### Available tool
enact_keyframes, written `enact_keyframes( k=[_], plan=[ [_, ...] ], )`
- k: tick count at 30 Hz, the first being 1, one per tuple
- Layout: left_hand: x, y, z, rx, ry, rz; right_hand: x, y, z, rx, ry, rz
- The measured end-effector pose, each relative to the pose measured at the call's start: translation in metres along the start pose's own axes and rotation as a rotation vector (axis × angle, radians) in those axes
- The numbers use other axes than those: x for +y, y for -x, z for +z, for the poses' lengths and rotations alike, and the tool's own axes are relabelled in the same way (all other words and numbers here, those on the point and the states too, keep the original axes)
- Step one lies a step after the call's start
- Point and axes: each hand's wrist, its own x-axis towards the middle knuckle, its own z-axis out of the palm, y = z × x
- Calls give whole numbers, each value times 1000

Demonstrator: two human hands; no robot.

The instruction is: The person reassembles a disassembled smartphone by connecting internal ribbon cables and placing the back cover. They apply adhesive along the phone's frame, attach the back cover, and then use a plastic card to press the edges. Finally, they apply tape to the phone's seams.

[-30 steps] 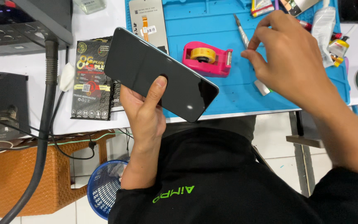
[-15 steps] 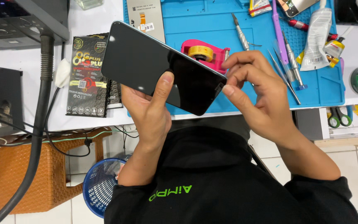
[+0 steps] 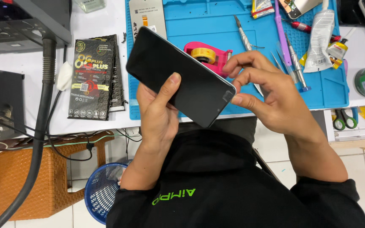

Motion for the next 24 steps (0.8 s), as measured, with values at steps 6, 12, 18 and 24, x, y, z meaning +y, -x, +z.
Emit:
enact_keyframes(
  k=[6,12,18,24],
  plan=[
    [-8,21,11,-151,140,-394,16,-8,26,380,397,-483],
    [4,22,14,-26,9,-102,23,-4,-3,371,600,-560],
    [-3,26,7,-20,-385,375,3,3,9,110,21,-171],
    [0,19,-5,-122,-241,282,13,-6,2,194,175,-149]
  ],
)
